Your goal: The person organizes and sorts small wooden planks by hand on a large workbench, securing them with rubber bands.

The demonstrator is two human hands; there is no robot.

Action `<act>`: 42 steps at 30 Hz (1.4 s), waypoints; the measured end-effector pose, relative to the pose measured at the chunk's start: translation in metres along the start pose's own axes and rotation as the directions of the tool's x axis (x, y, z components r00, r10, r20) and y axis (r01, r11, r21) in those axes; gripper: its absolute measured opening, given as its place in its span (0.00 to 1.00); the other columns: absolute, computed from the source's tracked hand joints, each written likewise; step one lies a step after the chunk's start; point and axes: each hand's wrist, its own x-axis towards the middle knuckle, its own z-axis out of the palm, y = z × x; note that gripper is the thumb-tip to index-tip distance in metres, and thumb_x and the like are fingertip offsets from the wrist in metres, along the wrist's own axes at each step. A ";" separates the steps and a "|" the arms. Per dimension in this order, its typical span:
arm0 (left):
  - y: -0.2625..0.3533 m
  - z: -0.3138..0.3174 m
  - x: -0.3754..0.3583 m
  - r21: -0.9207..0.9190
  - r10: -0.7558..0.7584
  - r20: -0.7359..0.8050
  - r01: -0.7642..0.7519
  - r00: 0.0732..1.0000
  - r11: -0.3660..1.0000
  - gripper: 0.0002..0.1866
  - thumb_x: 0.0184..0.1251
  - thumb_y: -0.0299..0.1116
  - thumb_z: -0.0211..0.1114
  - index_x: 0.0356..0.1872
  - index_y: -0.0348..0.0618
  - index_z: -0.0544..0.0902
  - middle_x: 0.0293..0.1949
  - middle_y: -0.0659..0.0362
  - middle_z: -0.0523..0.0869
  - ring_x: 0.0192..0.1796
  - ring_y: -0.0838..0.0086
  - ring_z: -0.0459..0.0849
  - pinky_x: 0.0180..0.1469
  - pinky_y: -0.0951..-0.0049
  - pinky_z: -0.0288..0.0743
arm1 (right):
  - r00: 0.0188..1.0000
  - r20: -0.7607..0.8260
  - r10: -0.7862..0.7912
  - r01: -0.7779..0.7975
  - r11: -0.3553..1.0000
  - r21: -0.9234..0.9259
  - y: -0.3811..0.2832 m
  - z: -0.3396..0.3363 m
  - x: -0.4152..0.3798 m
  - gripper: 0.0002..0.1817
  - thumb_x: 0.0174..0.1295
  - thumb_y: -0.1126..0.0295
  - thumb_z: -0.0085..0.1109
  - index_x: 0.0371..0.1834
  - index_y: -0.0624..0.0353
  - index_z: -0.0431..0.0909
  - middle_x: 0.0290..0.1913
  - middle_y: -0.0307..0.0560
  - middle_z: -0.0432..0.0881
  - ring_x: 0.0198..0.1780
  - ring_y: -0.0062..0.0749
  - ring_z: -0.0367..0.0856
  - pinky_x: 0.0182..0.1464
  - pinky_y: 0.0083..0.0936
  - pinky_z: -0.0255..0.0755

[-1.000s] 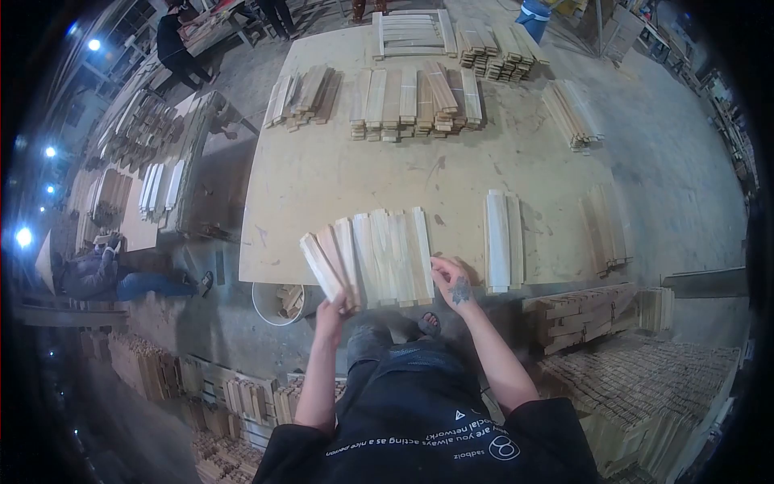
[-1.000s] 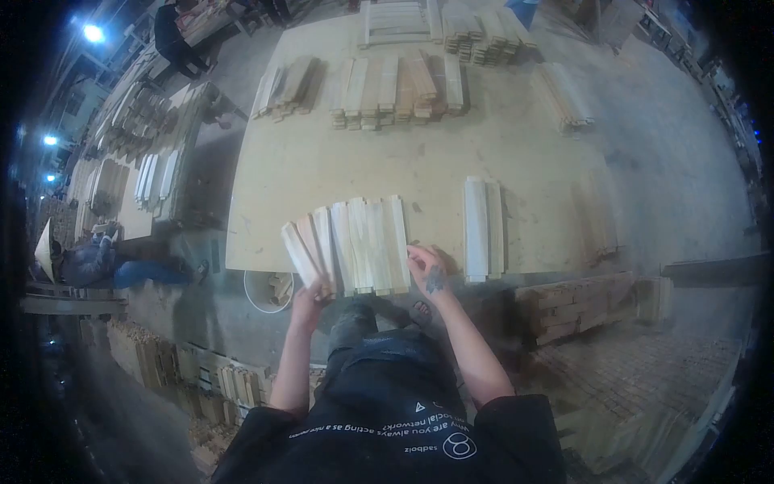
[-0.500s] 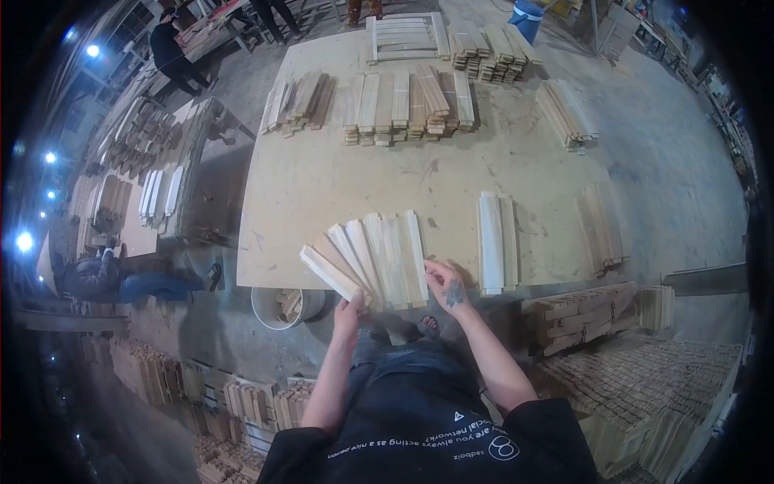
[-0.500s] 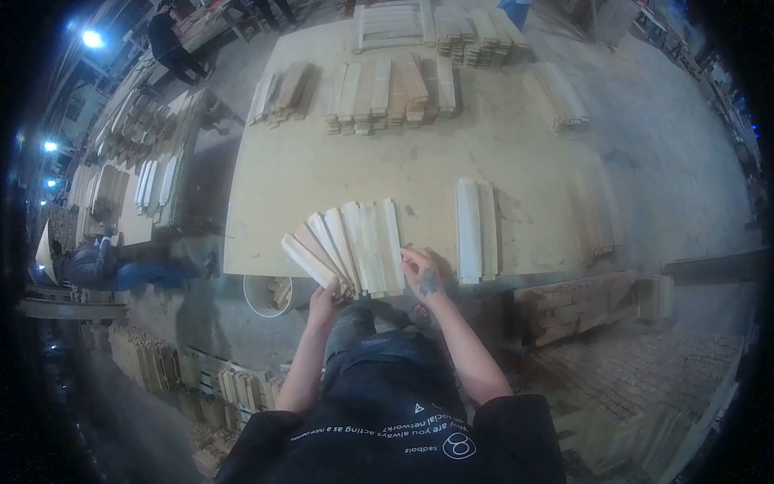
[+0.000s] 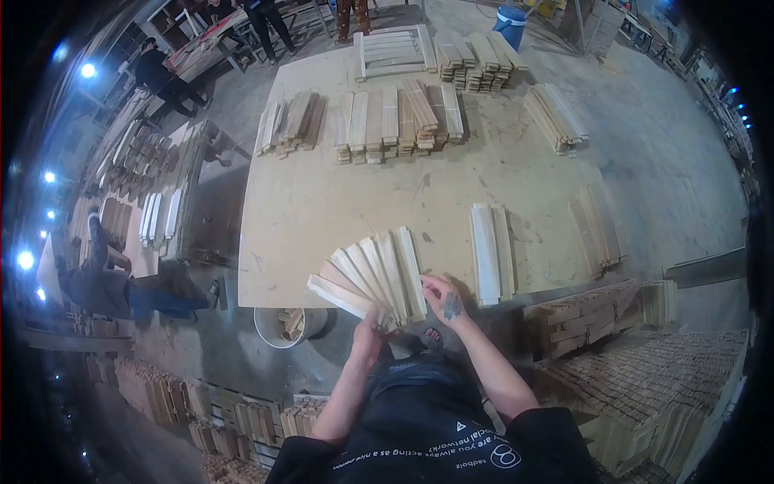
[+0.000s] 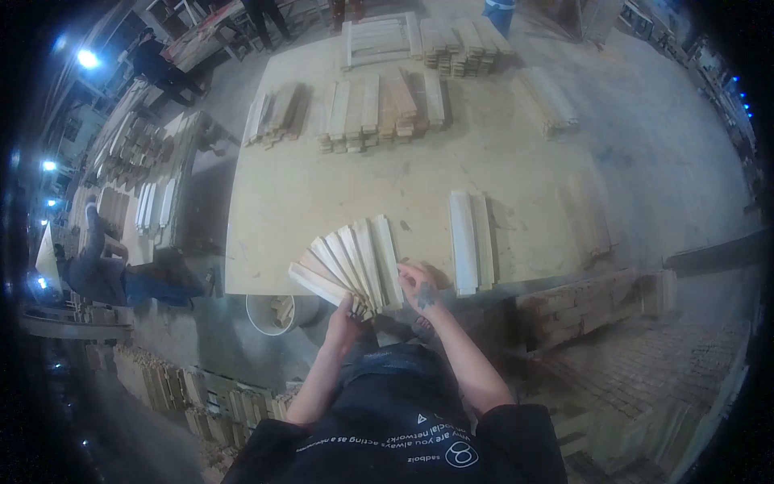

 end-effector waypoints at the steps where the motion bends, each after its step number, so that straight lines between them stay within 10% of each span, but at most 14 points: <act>1: -0.001 0.000 -0.002 -0.006 -0.001 -0.007 0.001 1.000 1.000 0.30 0.86 0.52 0.51 0.73 0.36 0.70 0.62 0.50 0.82 0.61 0.62 0.83 0.61 0.53 0.78 | 1.000 0.004 0.011 -0.011 1.000 0.003 -0.001 0.000 0.000 0.18 0.70 0.72 0.62 0.62 0.61 0.84 0.44 0.47 0.82 0.45 0.34 0.84 0.53 0.28 0.79; 4: -0.023 -0.013 0.025 0.258 -0.181 -0.161 0.218 0.970 0.941 0.30 0.86 0.51 0.50 0.73 0.34 0.69 0.62 0.48 0.82 0.63 0.60 0.82 0.63 0.52 0.78 | 0.999 0.033 0.024 -0.024 1.000 0.008 -0.010 -0.001 -0.002 0.18 0.70 0.72 0.63 0.62 0.60 0.84 0.43 0.47 0.82 0.44 0.34 0.84 0.52 0.28 0.79; 11: -0.034 -0.003 0.022 -0.028 -0.002 0.042 0.004 0.999 1.000 0.30 0.82 0.51 0.58 0.69 0.33 0.74 0.58 0.53 0.85 0.57 0.64 0.85 0.53 0.61 0.84 | 0.997 0.041 0.065 -0.068 0.996 0.063 0.004 0.006 -0.009 0.17 0.74 0.68 0.61 0.62 0.61 0.84 0.48 0.50 0.88 0.47 0.29 0.87 0.51 0.26 0.80; 14: -0.010 0.008 0.006 -0.056 -0.012 0.079 0.016 0.997 0.998 0.31 0.83 0.51 0.57 0.72 0.35 0.72 0.62 0.53 0.84 0.59 0.64 0.85 0.51 0.63 0.84 | 0.926 0.089 0.368 -0.376 0.920 0.108 0.037 0.023 -0.036 0.20 0.77 0.64 0.60 0.66 0.64 0.81 0.52 0.51 0.89 0.48 0.28 0.88 0.49 0.25 0.81; 17: 0.009 0.016 -0.009 -0.034 -0.015 0.133 0.020 0.991 0.999 0.30 0.83 0.50 0.55 0.72 0.35 0.72 0.63 0.53 0.83 0.61 0.64 0.84 0.52 0.63 0.82 | 0.756 0.365 0.543 -0.653 0.589 0.476 -0.022 -0.001 -0.046 0.24 0.78 0.61 0.60 0.69 0.65 0.77 0.50 0.47 0.88 0.46 0.28 0.89 0.47 0.24 0.81; 23: 0.007 0.003 -0.007 0.027 -0.061 0.127 0.058 0.990 0.998 0.30 0.82 0.50 0.55 0.73 0.39 0.70 0.65 0.52 0.81 0.63 0.61 0.82 0.59 0.54 0.77 | 0.737 0.424 0.526 -0.674 0.533 0.511 -0.006 0.009 -0.050 0.21 0.78 0.60 0.60 0.66 0.62 0.79 0.50 0.44 0.88 0.47 0.27 0.88 0.49 0.27 0.81; 29: 0.016 0.002 -0.016 0.018 -0.036 0.091 0.034 0.995 0.999 0.30 0.81 0.50 0.57 0.69 0.35 0.74 0.58 0.50 0.85 0.59 0.59 0.83 0.60 0.54 0.76 | 0.603 0.705 0.373 -0.752 -0.030 0.659 0.077 0.030 -0.070 0.17 0.78 0.66 0.57 0.64 0.62 0.78 0.54 0.43 0.87 0.49 0.23 0.84 0.49 0.26 0.80; 35: 0.016 0.004 -0.017 0.059 -0.031 0.067 0.027 0.997 0.998 0.28 0.80 0.48 0.59 0.67 0.35 0.75 0.56 0.49 0.86 0.59 0.59 0.83 0.60 0.54 0.77 | 0.716 0.500 0.486 -0.694 0.425 0.581 0.072 -0.008 -0.092 0.21 0.78 0.67 0.54 0.71 0.60 0.74 0.58 0.49 0.87 0.54 0.29 0.86 0.55 0.29 0.81; 42: 0.007 0.010 -0.006 0.065 -0.106 0.102 0.100 0.989 0.993 0.28 0.81 0.48 0.58 0.69 0.35 0.74 0.60 0.49 0.84 0.58 0.60 0.83 0.58 0.56 0.77 | 0.722 0.309 0.620 -0.621 0.383 0.683 0.024 -0.017 -0.090 0.19 0.80 0.60 0.55 0.64 0.61 0.78 0.47 0.43 0.88 0.47 0.28 0.88 0.50 0.24 0.80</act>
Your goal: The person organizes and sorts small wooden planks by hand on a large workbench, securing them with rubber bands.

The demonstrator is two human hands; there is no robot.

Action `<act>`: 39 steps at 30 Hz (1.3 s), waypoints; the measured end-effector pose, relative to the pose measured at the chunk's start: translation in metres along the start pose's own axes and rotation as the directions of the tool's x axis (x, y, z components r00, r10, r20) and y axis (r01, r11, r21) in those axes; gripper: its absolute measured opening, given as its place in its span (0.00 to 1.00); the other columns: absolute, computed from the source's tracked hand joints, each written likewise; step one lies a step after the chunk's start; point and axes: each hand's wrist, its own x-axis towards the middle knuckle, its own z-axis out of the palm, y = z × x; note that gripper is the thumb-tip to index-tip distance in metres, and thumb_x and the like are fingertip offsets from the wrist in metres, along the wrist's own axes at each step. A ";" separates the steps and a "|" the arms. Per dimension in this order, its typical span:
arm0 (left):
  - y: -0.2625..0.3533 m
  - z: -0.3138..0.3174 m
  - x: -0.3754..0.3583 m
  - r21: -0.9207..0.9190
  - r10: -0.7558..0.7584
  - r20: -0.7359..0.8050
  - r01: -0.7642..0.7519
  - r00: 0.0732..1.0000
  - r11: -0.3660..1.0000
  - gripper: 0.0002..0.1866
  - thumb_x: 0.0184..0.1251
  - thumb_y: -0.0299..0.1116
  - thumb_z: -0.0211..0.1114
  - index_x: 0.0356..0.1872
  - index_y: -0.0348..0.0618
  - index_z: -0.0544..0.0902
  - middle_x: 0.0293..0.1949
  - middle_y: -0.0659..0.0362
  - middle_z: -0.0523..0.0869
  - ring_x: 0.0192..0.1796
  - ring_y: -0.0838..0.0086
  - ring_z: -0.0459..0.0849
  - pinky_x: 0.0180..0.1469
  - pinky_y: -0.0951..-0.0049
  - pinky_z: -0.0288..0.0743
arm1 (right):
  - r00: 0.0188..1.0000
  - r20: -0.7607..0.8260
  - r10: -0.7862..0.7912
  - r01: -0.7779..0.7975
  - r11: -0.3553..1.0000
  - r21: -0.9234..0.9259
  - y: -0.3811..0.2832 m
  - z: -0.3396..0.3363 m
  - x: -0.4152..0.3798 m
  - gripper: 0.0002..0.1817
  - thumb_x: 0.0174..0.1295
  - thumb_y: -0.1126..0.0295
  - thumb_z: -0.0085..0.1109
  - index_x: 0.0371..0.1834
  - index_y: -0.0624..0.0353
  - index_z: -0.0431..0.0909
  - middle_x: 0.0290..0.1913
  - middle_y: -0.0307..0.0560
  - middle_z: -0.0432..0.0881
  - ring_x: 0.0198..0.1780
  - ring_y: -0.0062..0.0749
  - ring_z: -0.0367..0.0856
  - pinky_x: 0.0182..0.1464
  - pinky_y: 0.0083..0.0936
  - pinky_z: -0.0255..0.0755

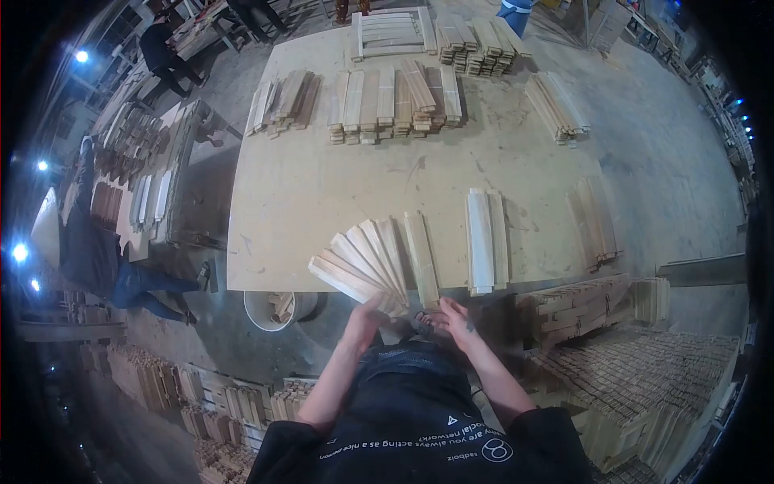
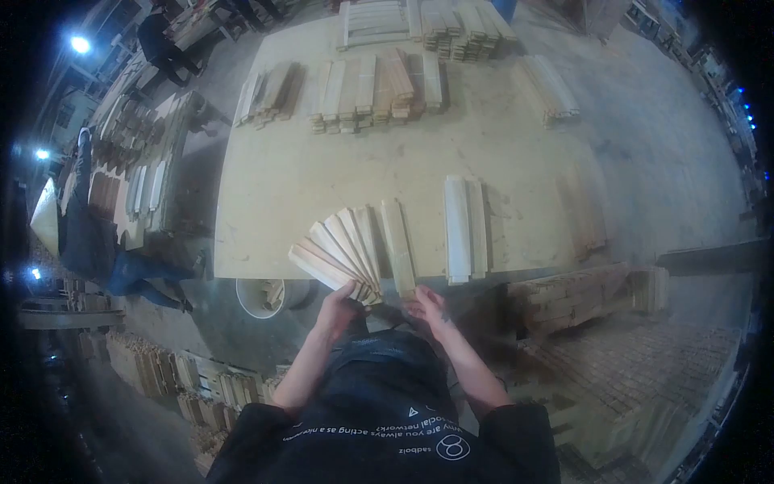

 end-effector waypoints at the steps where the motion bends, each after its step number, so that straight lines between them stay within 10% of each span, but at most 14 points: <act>1: -0.002 0.000 0.005 0.024 -0.020 -0.006 0.020 1.000 1.000 0.28 0.81 0.48 0.58 0.69 0.35 0.74 0.61 0.49 0.83 0.58 0.60 0.83 0.58 0.56 0.77 | 0.999 0.042 -0.015 0.018 0.998 -0.060 0.002 0.003 0.006 0.19 0.80 0.58 0.55 0.63 0.60 0.78 0.46 0.42 0.88 0.45 0.28 0.89 0.48 0.23 0.80; 17: 0.028 -0.029 0.006 -0.157 0.204 -0.052 -0.210 0.978 0.965 0.21 0.79 0.41 0.62 0.61 0.34 0.80 0.54 0.53 0.87 0.59 0.63 0.85 0.67 0.58 0.76 | 0.922 0.364 -0.132 0.344 0.713 -0.611 -0.026 0.071 0.011 0.19 0.81 0.60 0.54 0.52 0.64 0.87 0.39 0.44 0.91 0.39 0.22 0.87 0.42 0.22 0.81; 25: 0.211 -0.125 0.015 0.324 0.620 -0.320 -0.532 0.716 0.782 0.29 0.75 0.37 0.65 0.71 0.34 0.73 0.60 0.51 0.84 0.57 0.64 0.86 0.61 0.61 0.80 | 0.929 0.201 -0.309 0.369 0.796 -0.481 -0.047 0.072 0.016 0.16 0.80 0.63 0.55 0.56 0.64 0.86 0.42 0.44 0.91 0.42 0.22 0.88 0.47 0.21 0.80; 31: 0.416 -0.188 0.115 0.547 0.803 -0.263 -0.604 0.534 0.580 0.19 0.70 0.33 0.67 0.58 0.35 0.81 0.47 0.56 0.85 0.46 0.69 0.84 0.51 0.63 0.78 | 0.879 -0.004 -0.477 0.413 0.764 -0.495 -0.050 0.109 0.040 0.14 0.78 0.67 0.57 0.57 0.65 0.84 0.44 0.45 0.90 0.45 0.26 0.89 0.51 0.25 0.82; 39: 0.550 -0.155 0.282 0.993 0.931 -0.115 0.069 0.346 0.098 0.31 0.63 0.41 0.68 0.64 0.35 0.75 0.55 0.37 0.78 0.59 0.42 0.80 0.60 0.46 0.75 | 0.754 -0.220 -0.619 0.318 0.637 -0.702 -0.027 0.150 0.073 0.13 0.72 0.67 0.65 0.56 0.57 0.85 0.37 0.39 0.84 0.38 0.22 0.83 0.44 0.22 0.79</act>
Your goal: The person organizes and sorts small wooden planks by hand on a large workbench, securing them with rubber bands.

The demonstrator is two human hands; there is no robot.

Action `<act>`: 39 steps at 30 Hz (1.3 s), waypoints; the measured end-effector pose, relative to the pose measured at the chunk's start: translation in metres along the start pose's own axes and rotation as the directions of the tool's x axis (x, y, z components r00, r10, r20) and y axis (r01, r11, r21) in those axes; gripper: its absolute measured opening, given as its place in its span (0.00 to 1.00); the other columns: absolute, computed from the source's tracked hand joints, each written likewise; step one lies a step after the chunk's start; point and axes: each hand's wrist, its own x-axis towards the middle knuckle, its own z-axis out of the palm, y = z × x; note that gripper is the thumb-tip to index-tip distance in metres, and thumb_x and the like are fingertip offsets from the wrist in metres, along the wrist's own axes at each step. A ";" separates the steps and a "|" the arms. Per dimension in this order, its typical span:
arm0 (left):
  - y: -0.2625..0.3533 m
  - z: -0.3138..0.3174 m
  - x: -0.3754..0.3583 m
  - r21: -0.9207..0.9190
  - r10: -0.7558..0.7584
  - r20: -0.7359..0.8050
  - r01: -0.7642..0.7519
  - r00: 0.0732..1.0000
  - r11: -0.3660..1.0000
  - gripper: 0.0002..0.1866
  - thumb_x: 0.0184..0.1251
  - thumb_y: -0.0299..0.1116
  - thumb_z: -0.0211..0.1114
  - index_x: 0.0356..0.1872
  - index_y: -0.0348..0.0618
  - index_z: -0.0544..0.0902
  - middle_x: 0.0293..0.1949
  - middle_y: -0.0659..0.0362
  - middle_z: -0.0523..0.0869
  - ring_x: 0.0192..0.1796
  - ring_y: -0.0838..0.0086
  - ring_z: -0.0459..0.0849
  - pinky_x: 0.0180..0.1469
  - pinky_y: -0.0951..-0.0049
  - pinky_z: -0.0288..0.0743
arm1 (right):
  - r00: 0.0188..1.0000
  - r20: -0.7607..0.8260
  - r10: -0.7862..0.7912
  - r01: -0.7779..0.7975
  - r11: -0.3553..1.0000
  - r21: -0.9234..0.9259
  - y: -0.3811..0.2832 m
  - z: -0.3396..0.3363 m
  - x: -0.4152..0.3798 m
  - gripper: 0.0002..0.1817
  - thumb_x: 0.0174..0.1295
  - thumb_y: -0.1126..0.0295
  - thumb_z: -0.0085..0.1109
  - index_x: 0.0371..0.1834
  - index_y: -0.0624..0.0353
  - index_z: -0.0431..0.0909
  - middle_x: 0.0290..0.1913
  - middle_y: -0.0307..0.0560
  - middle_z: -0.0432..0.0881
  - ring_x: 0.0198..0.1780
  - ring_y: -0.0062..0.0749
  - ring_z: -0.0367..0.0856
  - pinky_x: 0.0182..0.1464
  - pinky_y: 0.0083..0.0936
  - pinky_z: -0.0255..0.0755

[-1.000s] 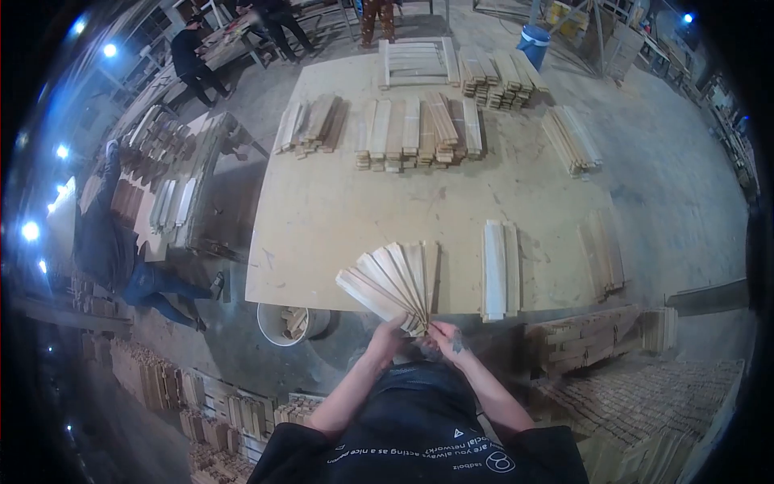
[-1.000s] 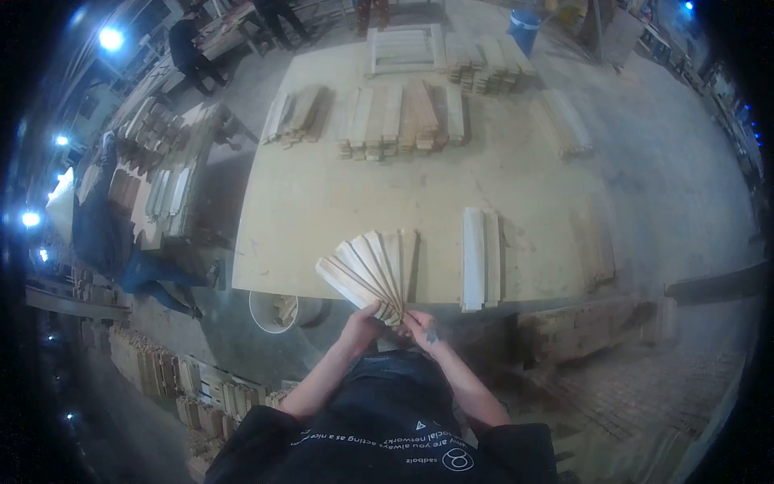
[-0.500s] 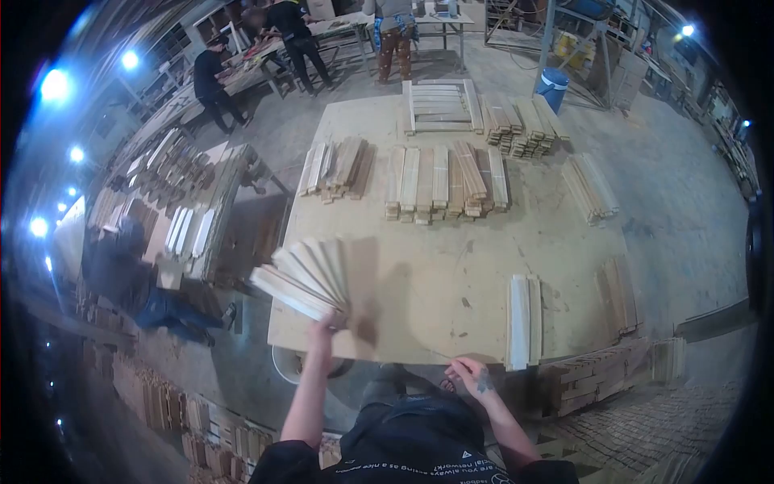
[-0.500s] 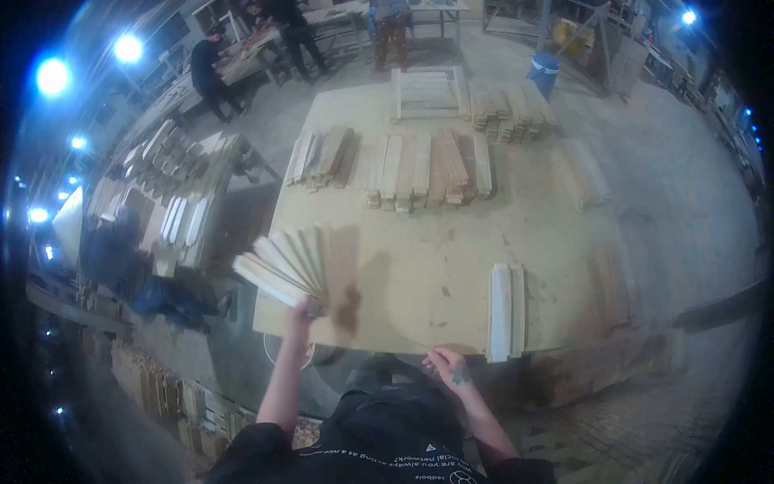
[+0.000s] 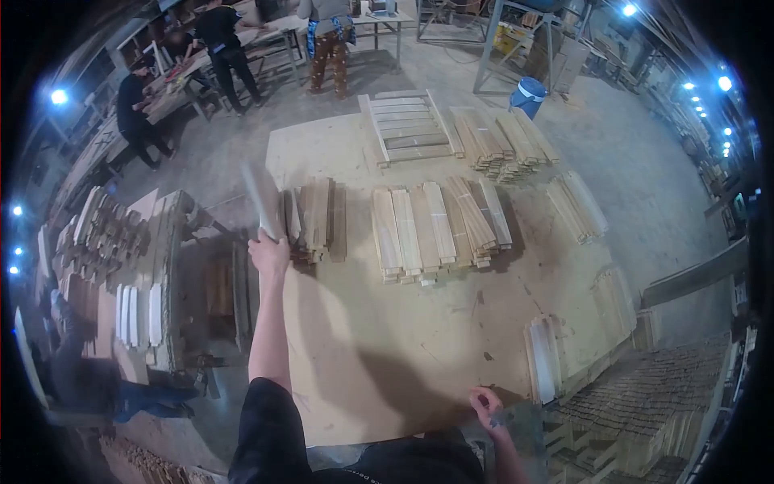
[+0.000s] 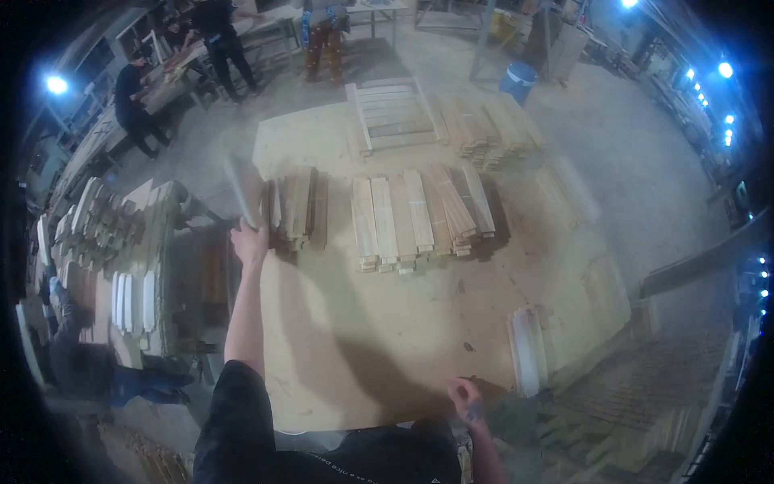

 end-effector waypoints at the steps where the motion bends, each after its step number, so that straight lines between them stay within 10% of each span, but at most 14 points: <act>1: 0.007 0.013 0.001 0.061 0.011 0.055 -0.015 0.998 0.998 0.32 0.63 0.41 0.68 0.65 0.36 0.74 0.54 0.36 0.78 0.60 0.41 0.80 0.61 0.44 0.75 | 0.999 -0.034 -0.016 0.015 1.000 -0.025 0.001 0.003 0.000 0.13 0.71 0.67 0.66 0.56 0.56 0.85 0.36 0.37 0.83 0.37 0.21 0.82 0.42 0.22 0.78; 7: -0.005 0.038 0.012 0.145 0.030 0.378 -0.091 0.925 0.985 0.44 0.68 0.66 0.64 0.72 0.38 0.73 0.62 0.33 0.76 0.68 0.40 0.76 0.66 0.40 0.72 | 0.993 -0.048 0.110 -0.110 0.994 0.015 -0.014 0.003 -0.004 0.13 0.70 0.68 0.66 0.55 0.57 0.85 0.40 0.38 0.83 0.41 0.20 0.81 0.45 0.22 0.77; 10: -0.051 0.048 0.067 0.172 -0.011 -0.152 0.038 0.988 0.984 0.48 0.71 0.72 0.55 0.77 0.41 0.68 0.69 0.35 0.74 0.72 0.40 0.73 0.74 0.44 0.65 | 0.991 -0.054 0.125 -0.130 0.987 -0.098 -0.019 0.002 -0.002 0.12 0.71 0.69 0.65 0.55 0.58 0.85 0.45 0.39 0.84 0.45 0.22 0.82 0.49 0.23 0.78; 14: -0.089 0.101 0.127 -0.368 -0.092 0.401 0.252 0.911 0.895 0.44 0.76 0.68 0.50 0.79 0.41 0.66 0.71 0.33 0.72 0.75 0.41 0.69 0.79 0.40 0.51 | 0.989 -0.022 0.148 -0.148 0.989 0.014 -0.014 0.002 -0.002 0.12 0.73 0.70 0.64 0.55 0.59 0.85 0.49 0.40 0.84 0.48 0.23 0.83 0.52 0.24 0.78; 18: -0.078 0.089 0.118 -0.387 0.116 0.409 0.056 0.905 0.920 0.35 0.80 0.63 0.46 0.74 0.47 0.70 0.70 0.40 0.75 0.76 0.44 0.69 0.83 0.40 0.40 | 0.986 -0.031 0.165 -0.166 0.984 -0.064 -0.006 0.001 -0.009 0.12 0.73 0.70 0.63 0.56 0.60 0.85 0.50 0.40 0.85 0.50 0.23 0.83 0.54 0.24 0.78; 24: -0.098 0.121 0.124 -0.383 0.257 0.213 -0.162 0.943 0.910 0.29 0.84 0.55 0.45 0.73 0.45 0.69 0.70 0.42 0.75 0.74 0.44 0.71 0.81 0.42 0.44 | 0.981 -0.017 0.192 -0.193 0.979 -0.068 -0.037 0.000 0.002 0.13 0.73 0.66 0.64 0.56 0.59 0.85 0.49 0.41 0.85 0.50 0.23 0.83 0.54 0.25 0.78; 26: -0.069 0.087 0.111 -0.528 0.062 0.328 0.128 0.942 0.840 0.26 0.84 0.51 0.48 0.67 0.40 0.74 0.65 0.38 0.78 0.71 0.45 0.73 0.76 0.55 0.60 | 0.977 -0.033 0.212 -0.213 0.975 -0.065 -0.039 0.001 -0.001 0.13 0.73 0.65 0.64 0.56 0.59 0.85 0.49 0.41 0.85 0.50 0.24 0.83 0.54 0.25 0.78; 29: -0.136 0.147 0.146 -0.527 0.294 0.176 -0.162 0.940 0.834 0.26 0.84 0.48 0.48 0.58 0.33 0.80 0.56 0.41 0.85 0.58 0.54 0.82 0.64 0.55 0.72 | 0.987 -0.045 0.154 -0.157 0.985 -0.077 -0.017 0.003 -0.003 0.13 0.73 0.65 0.65 0.55 0.58 0.85 0.49 0.41 0.85 0.49 0.24 0.83 0.54 0.25 0.77; 30: -0.159 0.164 0.158 -0.682 0.140 0.270 0.086 0.953 0.726 0.26 0.85 0.48 0.47 0.57 0.32 0.81 0.57 0.42 0.85 0.57 0.55 0.81 0.63 0.56 0.72 | 0.987 -0.048 0.152 -0.156 0.984 -0.083 -0.017 0.003 -0.003 0.13 0.73 0.65 0.65 0.55 0.58 0.85 0.49 0.41 0.85 0.49 0.24 0.83 0.54 0.25 0.77; 33: -0.119 0.103 0.113 -0.341 0.167 -0.096 -0.190 0.981 0.921 0.29 0.86 0.50 0.51 0.67 0.30 0.78 0.65 0.41 0.81 0.69 0.52 0.78 0.73 0.59 0.67 | 0.984 -0.061 0.168 -0.171 0.984 -0.054 -0.020 0.004 -0.006 0.14 0.72 0.64 0.65 0.55 0.58 0.86 0.49 0.44 0.87 0.49 0.29 0.85 0.54 0.28 0.78; 39: -0.033 -0.002 -0.045 -0.612 0.022 -0.185 -0.132 0.983 0.780 0.25 0.87 0.45 0.52 0.64 0.30 0.79 0.59 0.46 0.84 0.62 0.60 0.82 0.66 0.64 0.73 | 0.995 -0.066 0.076 -0.079 0.996 -0.039 -0.051 -0.021 -0.014 0.13 0.74 0.68 0.63 0.58 0.59 0.85 0.51 0.43 0.87 0.48 0.25 0.84 0.53 0.26 0.78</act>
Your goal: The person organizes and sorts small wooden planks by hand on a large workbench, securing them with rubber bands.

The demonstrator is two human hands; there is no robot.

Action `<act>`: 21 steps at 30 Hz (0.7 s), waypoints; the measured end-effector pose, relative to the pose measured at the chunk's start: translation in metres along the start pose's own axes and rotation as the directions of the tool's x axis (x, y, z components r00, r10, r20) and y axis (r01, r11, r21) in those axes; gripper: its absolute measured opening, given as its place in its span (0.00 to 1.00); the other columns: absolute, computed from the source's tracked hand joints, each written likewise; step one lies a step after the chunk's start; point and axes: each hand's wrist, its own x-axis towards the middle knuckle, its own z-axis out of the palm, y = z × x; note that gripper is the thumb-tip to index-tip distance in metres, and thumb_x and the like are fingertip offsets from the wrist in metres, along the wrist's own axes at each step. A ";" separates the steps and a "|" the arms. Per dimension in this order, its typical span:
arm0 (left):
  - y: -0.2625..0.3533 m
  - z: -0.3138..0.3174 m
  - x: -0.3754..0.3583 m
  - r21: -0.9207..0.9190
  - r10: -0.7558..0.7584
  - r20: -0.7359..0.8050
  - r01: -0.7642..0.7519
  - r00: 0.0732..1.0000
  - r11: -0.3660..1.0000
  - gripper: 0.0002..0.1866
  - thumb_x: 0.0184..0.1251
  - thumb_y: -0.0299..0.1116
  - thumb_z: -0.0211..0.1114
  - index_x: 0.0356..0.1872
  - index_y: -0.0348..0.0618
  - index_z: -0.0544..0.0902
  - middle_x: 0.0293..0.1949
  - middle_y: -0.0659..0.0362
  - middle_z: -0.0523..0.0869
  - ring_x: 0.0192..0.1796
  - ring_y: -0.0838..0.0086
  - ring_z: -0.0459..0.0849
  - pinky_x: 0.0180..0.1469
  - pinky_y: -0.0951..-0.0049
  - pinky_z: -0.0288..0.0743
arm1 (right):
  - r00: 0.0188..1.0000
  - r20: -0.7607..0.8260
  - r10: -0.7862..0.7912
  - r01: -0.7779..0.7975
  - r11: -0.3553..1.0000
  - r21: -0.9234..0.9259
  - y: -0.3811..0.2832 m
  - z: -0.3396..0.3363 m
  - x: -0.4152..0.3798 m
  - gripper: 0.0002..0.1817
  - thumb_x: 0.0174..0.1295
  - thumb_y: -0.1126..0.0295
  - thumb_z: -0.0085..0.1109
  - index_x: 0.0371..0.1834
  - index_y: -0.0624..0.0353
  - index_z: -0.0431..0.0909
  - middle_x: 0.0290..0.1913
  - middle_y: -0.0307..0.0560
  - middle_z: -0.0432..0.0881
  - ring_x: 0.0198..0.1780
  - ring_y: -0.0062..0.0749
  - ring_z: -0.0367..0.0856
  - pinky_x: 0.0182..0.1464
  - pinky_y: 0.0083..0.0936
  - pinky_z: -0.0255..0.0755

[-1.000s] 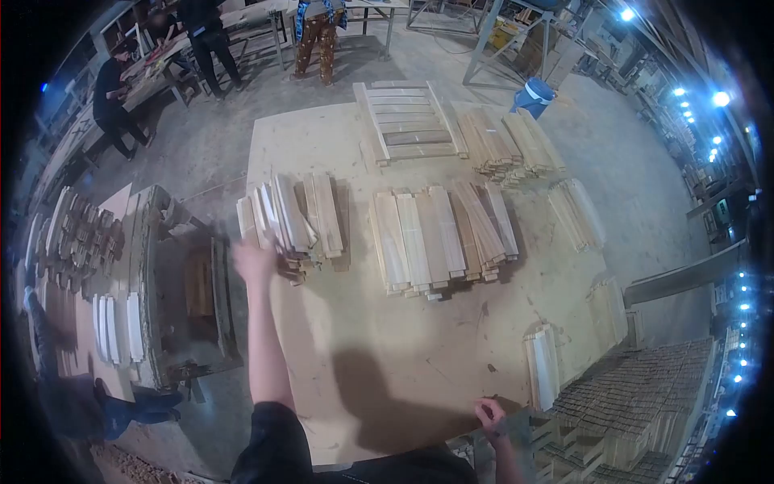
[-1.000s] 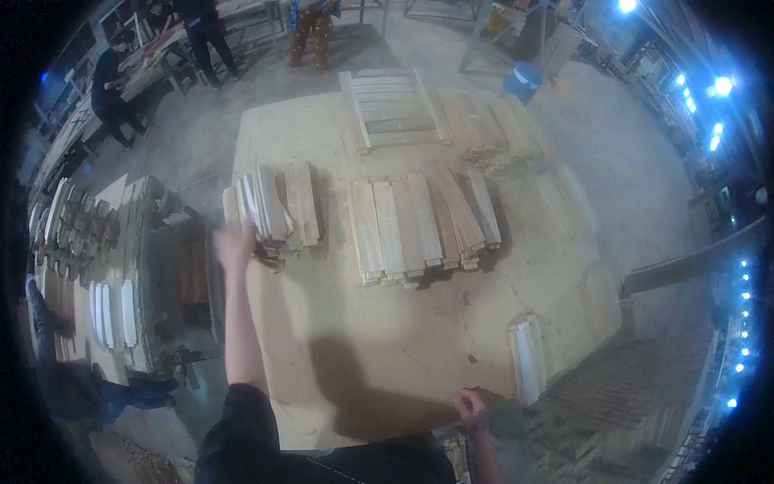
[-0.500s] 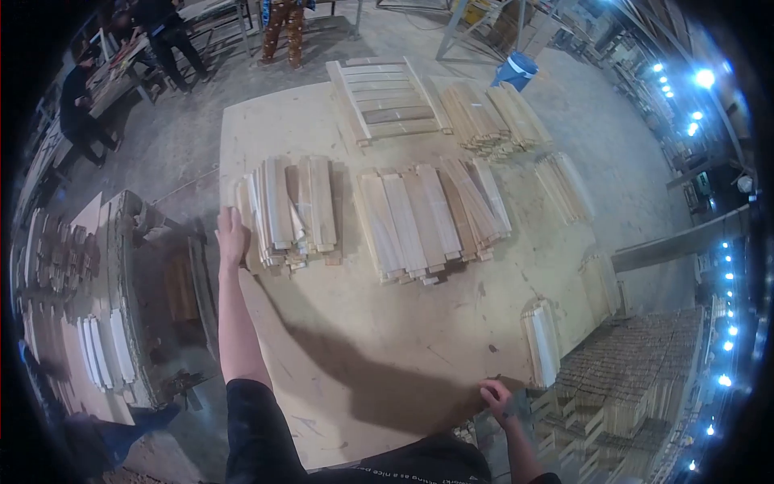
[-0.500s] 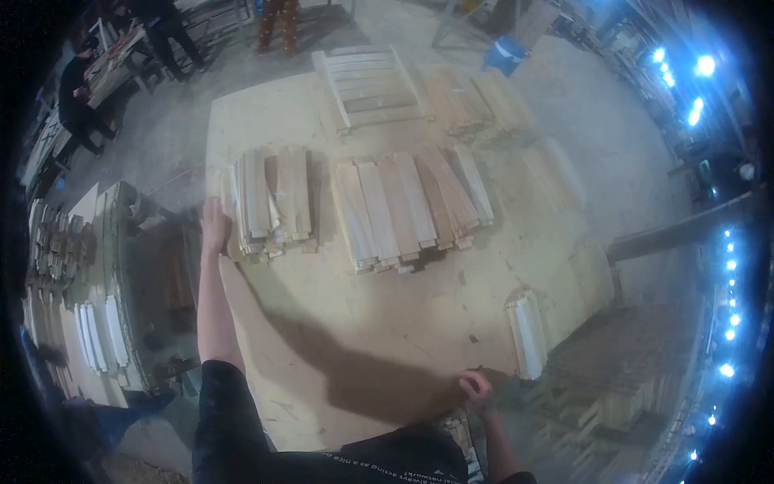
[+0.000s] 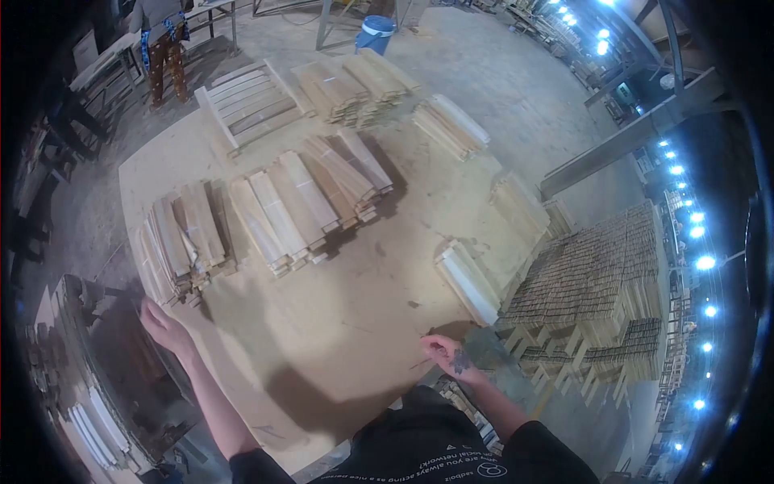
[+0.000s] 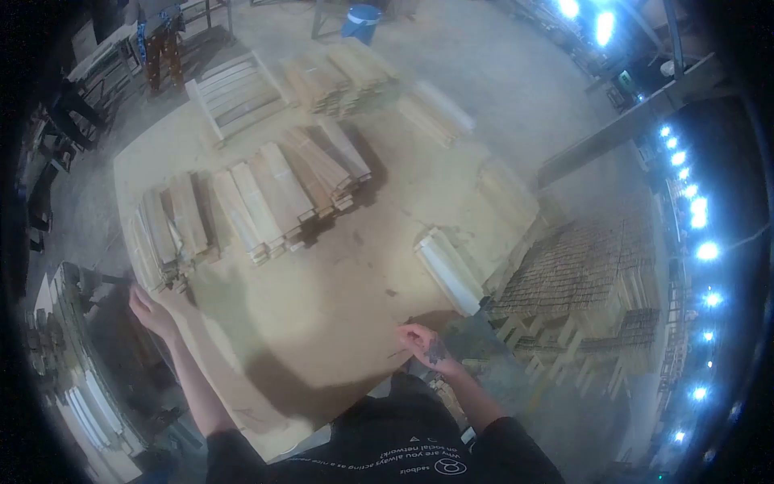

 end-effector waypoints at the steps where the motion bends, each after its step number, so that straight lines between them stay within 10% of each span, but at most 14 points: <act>1: -0.002 -0.007 -0.026 0.026 0.003 0.073 -0.005 0.997 1.000 0.24 0.87 0.45 0.51 0.61 0.31 0.81 0.53 0.49 0.85 0.56 0.63 0.82 0.60 0.66 0.75 | 0.996 -0.064 -0.054 0.051 0.997 -0.050 -0.004 -0.011 -0.003 0.13 0.74 0.68 0.63 0.58 0.59 0.85 0.52 0.43 0.87 0.48 0.25 0.84 0.53 0.26 0.78; 6: 0.067 -0.023 -0.218 -0.001 -0.312 0.494 0.359 0.811 0.933 0.20 0.88 0.43 0.49 0.47 0.36 0.83 0.39 0.58 0.83 0.41 0.75 0.80 0.44 0.70 0.76 | 0.819 -0.534 -0.208 0.144 0.977 -0.159 0.022 -0.091 0.003 0.11 0.75 0.72 0.60 0.56 0.60 0.84 0.46 0.43 0.87 0.46 0.25 0.83 0.53 0.24 0.77; 7: 0.056 -0.010 -0.273 -0.314 -0.386 0.541 0.606 0.747 0.731 0.21 0.88 0.45 0.48 0.44 0.39 0.83 0.36 0.60 0.84 0.39 0.76 0.80 0.43 0.71 0.75 | 0.809 -0.567 -0.156 0.126 0.988 -0.091 0.035 -0.107 0.003 0.11 0.75 0.73 0.60 0.56 0.60 0.83 0.45 0.42 0.86 0.46 0.24 0.83 0.52 0.24 0.77; 12: 0.184 0.007 -0.467 0.105 -0.296 0.927 0.600 0.229 0.793 0.21 0.83 0.50 0.59 0.40 0.40 0.84 0.30 0.63 0.85 0.34 0.74 0.83 0.37 0.70 0.77 | 0.745 -0.667 0.031 0.242 0.918 0.313 0.182 -0.139 0.020 0.07 0.73 0.74 0.60 0.51 0.55 0.79 0.39 0.38 0.83 0.33 0.20 0.81 0.30 0.17 0.73; 15: 0.201 0.060 -0.566 0.091 -0.240 0.952 0.576 0.189 0.812 0.24 0.79 0.52 0.63 0.46 0.36 0.83 0.36 0.58 0.88 0.40 0.71 0.87 0.42 0.70 0.80 | 0.856 -0.316 0.409 -0.108 0.740 0.663 0.198 -0.146 0.000 0.13 0.72 0.71 0.64 0.57 0.53 0.77 0.40 0.41 0.85 0.34 0.25 0.85 0.31 0.22 0.78; 21: 0.241 0.127 -0.630 0.228 -0.459 0.855 0.622 0.240 0.749 0.31 0.73 0.54 0.71 0.54 0.31 0.76 0.48 0.45 0.88 0.46 0.65 0.89 0.42 0.68 0.82 | 0.982 -0.188 0.032 0.058 0.888 0.456 0.206 -0.197 -0.052 0.16 0.78 0.64 0.60 0.62 0.60 0.80 0.48 0.46 0.88 0.47 0.27 0.88 0.50 0.24 0.82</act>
